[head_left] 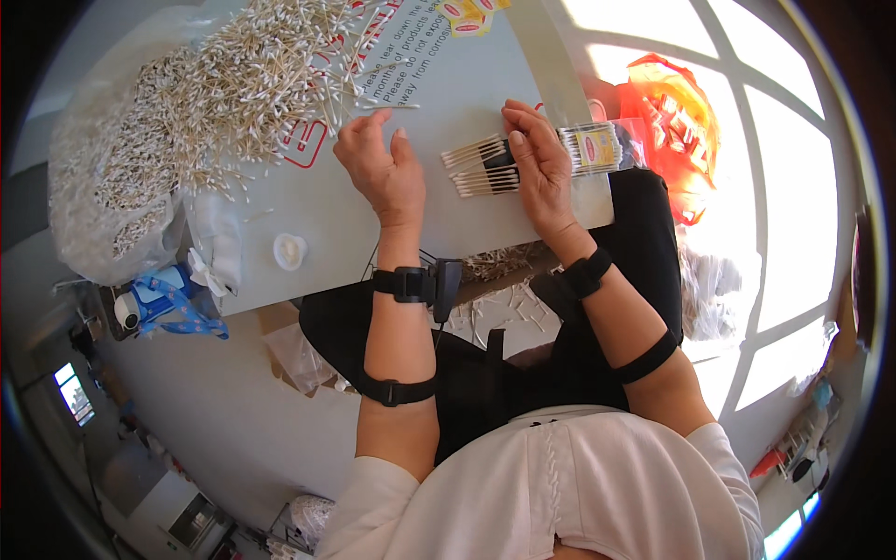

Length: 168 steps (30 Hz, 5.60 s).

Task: The recorder is manually aligning and packaging cotton swabs into small plastic containers.

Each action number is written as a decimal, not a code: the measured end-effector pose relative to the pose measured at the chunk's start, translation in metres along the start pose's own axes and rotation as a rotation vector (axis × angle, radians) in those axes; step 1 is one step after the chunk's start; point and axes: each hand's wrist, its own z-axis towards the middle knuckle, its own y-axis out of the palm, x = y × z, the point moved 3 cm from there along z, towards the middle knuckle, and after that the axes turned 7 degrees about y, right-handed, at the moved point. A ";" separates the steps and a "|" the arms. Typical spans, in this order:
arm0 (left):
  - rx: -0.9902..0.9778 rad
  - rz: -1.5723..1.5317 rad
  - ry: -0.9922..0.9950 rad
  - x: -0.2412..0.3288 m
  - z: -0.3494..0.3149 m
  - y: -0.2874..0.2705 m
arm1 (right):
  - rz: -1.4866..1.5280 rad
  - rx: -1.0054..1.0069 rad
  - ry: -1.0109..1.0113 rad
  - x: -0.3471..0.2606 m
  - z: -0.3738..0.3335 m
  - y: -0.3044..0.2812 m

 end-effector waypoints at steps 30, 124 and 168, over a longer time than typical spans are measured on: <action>-0.147 0.254 0.038 -0.010 -0.006 0.008 | -0.059 -0.042 0.001 -0.003 0.001 0.003; -0.356 0.013 0.249 0.026 -0.010 -0.006 | -0.029 -0.005 -0.004 -0.003 0.000 0.004; -0.393 0.007 0.260 0.010 0.001 0.002 | 0.134 0.014 0.071 0.005 0.002 0.002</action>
